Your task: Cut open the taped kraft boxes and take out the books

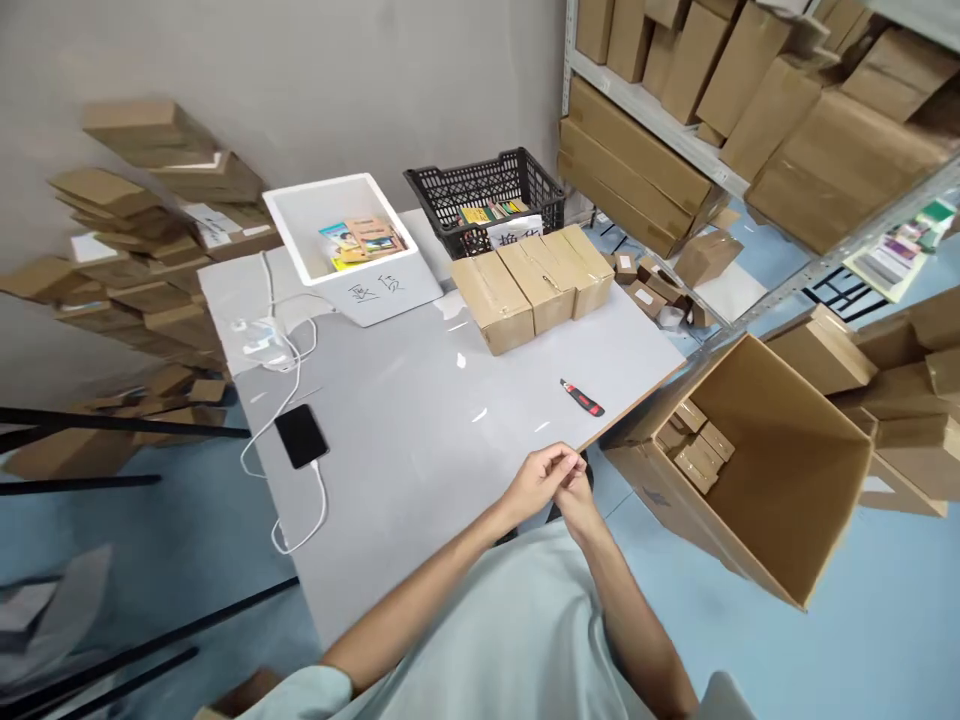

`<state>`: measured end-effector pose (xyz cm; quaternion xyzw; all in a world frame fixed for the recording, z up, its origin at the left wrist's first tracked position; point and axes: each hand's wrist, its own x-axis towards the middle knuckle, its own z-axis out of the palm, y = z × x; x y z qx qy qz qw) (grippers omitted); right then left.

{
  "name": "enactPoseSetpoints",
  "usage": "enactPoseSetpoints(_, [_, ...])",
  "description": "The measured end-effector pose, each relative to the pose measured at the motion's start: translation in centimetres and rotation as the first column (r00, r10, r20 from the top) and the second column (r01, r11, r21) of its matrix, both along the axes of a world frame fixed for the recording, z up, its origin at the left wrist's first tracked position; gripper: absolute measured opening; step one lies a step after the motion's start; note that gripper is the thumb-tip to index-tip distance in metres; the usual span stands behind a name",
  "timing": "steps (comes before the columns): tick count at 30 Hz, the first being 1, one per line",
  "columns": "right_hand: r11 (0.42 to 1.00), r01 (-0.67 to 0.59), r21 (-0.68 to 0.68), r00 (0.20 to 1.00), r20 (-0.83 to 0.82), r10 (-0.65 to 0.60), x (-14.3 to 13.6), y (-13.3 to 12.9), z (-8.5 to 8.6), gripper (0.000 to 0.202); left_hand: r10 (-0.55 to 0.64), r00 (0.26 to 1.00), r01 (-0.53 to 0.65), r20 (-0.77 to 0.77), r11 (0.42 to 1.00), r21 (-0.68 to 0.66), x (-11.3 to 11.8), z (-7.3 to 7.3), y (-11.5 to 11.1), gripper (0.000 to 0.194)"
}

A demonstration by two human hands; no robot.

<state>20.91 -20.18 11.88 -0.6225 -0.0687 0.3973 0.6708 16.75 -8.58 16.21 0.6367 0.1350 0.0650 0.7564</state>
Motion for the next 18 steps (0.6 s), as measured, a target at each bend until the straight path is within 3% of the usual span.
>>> enactPoseSetpoints(3, [0.994, -0.108, -0.011, 0.993, -0.055, 0.107, 7.8, 3.7, -1.2, 0.046, 0.172, 0.981, -0.173, -0.092, 0.985, 0.007, 6.5, -1.8, 2.8, 0.058])
enactPoseSetpoints(6, [0.963, -0.269, -0.019, 0.963, 0.021, 0.27, 16.3, 7.7, -1.7, 0.033, 0.357, 0.926, -0.355, -0.123, 0.934, 0.037, 13.2, -2.3, 5.8, 0.059])
enactPoseSetpoints(10, [0.914, -0.387, -0.12, 0.865, 0.297, 0.405, 28.5, 13.2, -2.3, 0.026, 0.457, 0.889, -0.43, -0.006, 0.841, 0.328, 22.5, -3.0, 10.0, 0.051])
enactPoseSetpoints(13, [0.924, -0.336, -0.181, 0.807, 0.451, 0.381, 36.9, 17.2, -3.2, 0.034, 0.453, 0.891, -0.416, 0.037, 0.779, 0.469, 28.3, -4.7, 12.9, 0.05])
enactPoseSetpoints(16, [0.939, -0.146, -0.31, 0.612, 0.718, 0.332, 43.6, 20.9, -4.4, 0.053, 0.468, 0.882, -0.386, -0.058, 0.786, 0.483, 31.9, -7.1, 15.4, 0.057])
enactPoseSetpoints(18, [0.917, -0.028, -0.397, 0.485, 0.797, 0.36, 46.7, 22.9, -5.7, 0.074, 0.48, 0.868, -0.37, -0.128, 0.796, 0.479, 33.4, -8.5, 16.7, 0.058])
